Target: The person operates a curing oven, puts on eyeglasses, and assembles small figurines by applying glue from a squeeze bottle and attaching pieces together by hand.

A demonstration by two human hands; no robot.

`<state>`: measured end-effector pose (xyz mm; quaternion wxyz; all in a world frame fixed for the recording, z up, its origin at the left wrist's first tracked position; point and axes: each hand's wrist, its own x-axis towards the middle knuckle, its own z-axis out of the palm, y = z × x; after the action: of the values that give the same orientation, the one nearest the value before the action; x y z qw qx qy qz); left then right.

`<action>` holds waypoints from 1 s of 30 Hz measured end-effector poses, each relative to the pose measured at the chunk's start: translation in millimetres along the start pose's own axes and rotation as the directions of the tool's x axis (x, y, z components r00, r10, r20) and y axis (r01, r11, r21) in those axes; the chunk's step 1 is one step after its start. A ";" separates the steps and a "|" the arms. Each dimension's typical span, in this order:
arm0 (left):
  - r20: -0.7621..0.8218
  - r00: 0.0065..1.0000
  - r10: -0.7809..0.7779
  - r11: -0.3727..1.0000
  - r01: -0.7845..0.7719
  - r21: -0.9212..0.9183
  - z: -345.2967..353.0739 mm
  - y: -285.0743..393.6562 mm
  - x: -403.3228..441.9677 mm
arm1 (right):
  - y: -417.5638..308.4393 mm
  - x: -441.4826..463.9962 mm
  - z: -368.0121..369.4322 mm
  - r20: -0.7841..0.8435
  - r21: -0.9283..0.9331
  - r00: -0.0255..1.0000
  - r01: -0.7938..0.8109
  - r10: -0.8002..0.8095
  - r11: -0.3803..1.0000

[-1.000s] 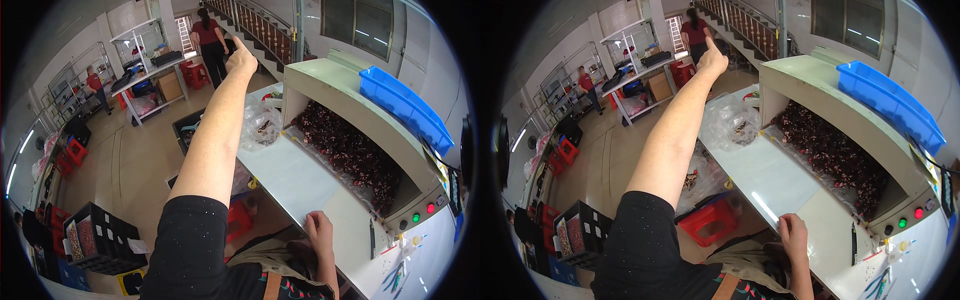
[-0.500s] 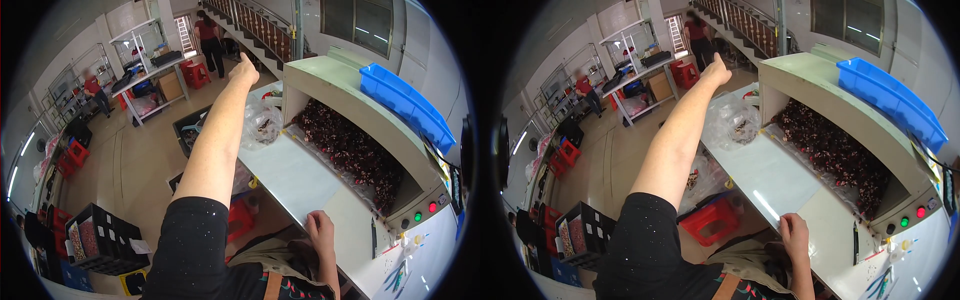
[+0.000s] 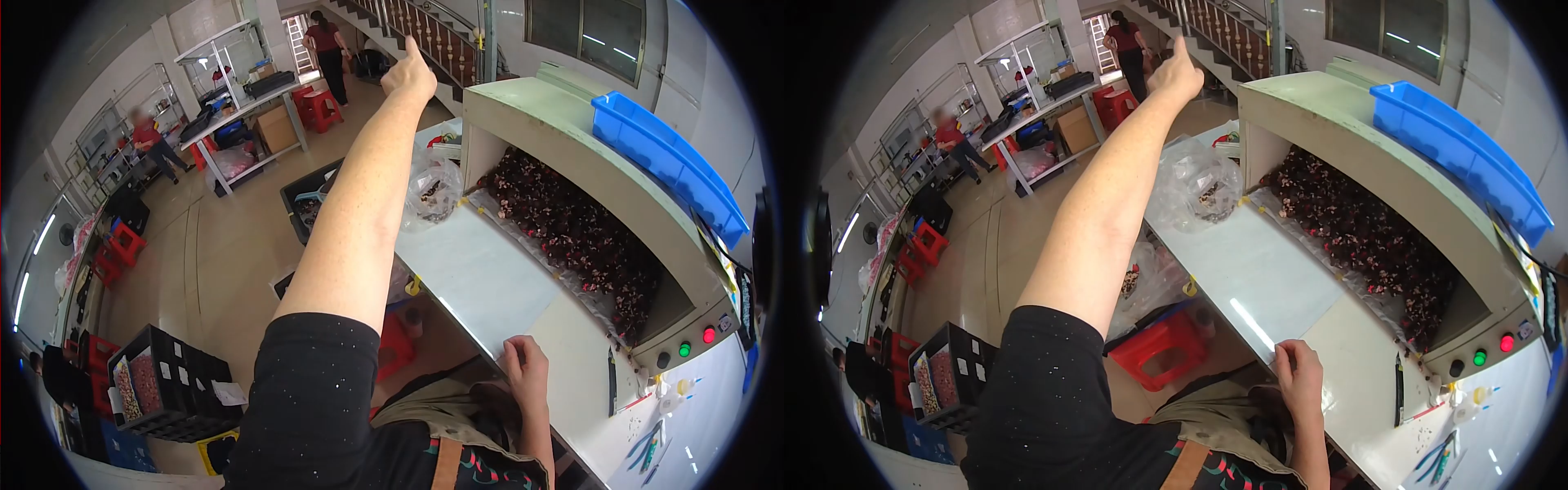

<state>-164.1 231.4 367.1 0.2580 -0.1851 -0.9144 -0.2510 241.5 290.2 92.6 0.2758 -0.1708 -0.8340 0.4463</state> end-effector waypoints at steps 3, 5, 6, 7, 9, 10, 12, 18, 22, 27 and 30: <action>0.091 0.995 -0.027 0.999 0.023 0.046 20.8 -10.9 -20.2 | -2.4 -0.7 -1.5 -0.013 -0.001 1.000 0.000 0.000 1.000; 0.121 0.992 -0.015 0.996 0.005 0.085 49.9 -34.5 -33.2 | -2.6 -0.6 -1.8 -0.011 -0.009 1.000 0.003 -0.003 1.000; 0.175 0.985 -0.001 0.999 -0.005 0.034 61.1 -47.5 -42.3 | -2.8 -0.3 -2.1 -0.008 -0.011 1.000 0.005 -0.005 1.000; 0.221 0.975 -0.011 0.999 0.002 0.039 73.2 -59.3 -50.6 | -3.2 -0.6 -2.6 -0.003 -0.013 1.000 0.006 -0.007 1.000; 0.259 0.966 -0.006 1.000 0.000 0.022 98.9 -76.9 -72.3 | -0.8 -0.3 -2.8 0.000 -0.005 1.000 0.007 -0.007 1.000; 0.254 0.967 0.010 1.000 -0.010 0.001 111.3 -85.4 -86.5 | 1.5 -0.4 -1.6 -0.004 0.008 1.000 0.002 -0.002 1.000; 0.245 0.968 0.064 0.997 -0.049 -0.067 124.1 -91.8 -109.8 | 3.6 -1.8 -0.9 0.010 0.020 1.000 -0.025 0.025 0.999; 0.222 0.915 0.336 0.908 -0.252 -0.335 110.3 -58.2 -195.9 | -6.7 1.3 -6.7 0.032 0.097 0.990 -0.143 0.141 0.985; 0.231 0.899 0.371 0.814 -0.196 -0.547 115.1 -43.2 -260.1 | -7.2 2.9 -8.0 0.058 0.063 0.988 -0.150 0.146 0.987; 0.266 0.904 0.335 0.653 -0.020 -0.757 102.4 -23.1 -293.5 | -0.1 4.4 -8.7 0.073 0.078 0.989 -0.138 0.132 0.987; 0.328 0.876 0.354 0.618 0.045 -0.785 82.0 -18.6 -312.7 | -0.5 3.2 -7.7 0.089 0.088 0.983 -0.166 0.159 0.982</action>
<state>45.8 196.5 123.0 -0.0457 -0.4109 -0.7305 -0.5436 243.7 296.6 97.4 0.2122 -0.2067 -0.8055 0.5132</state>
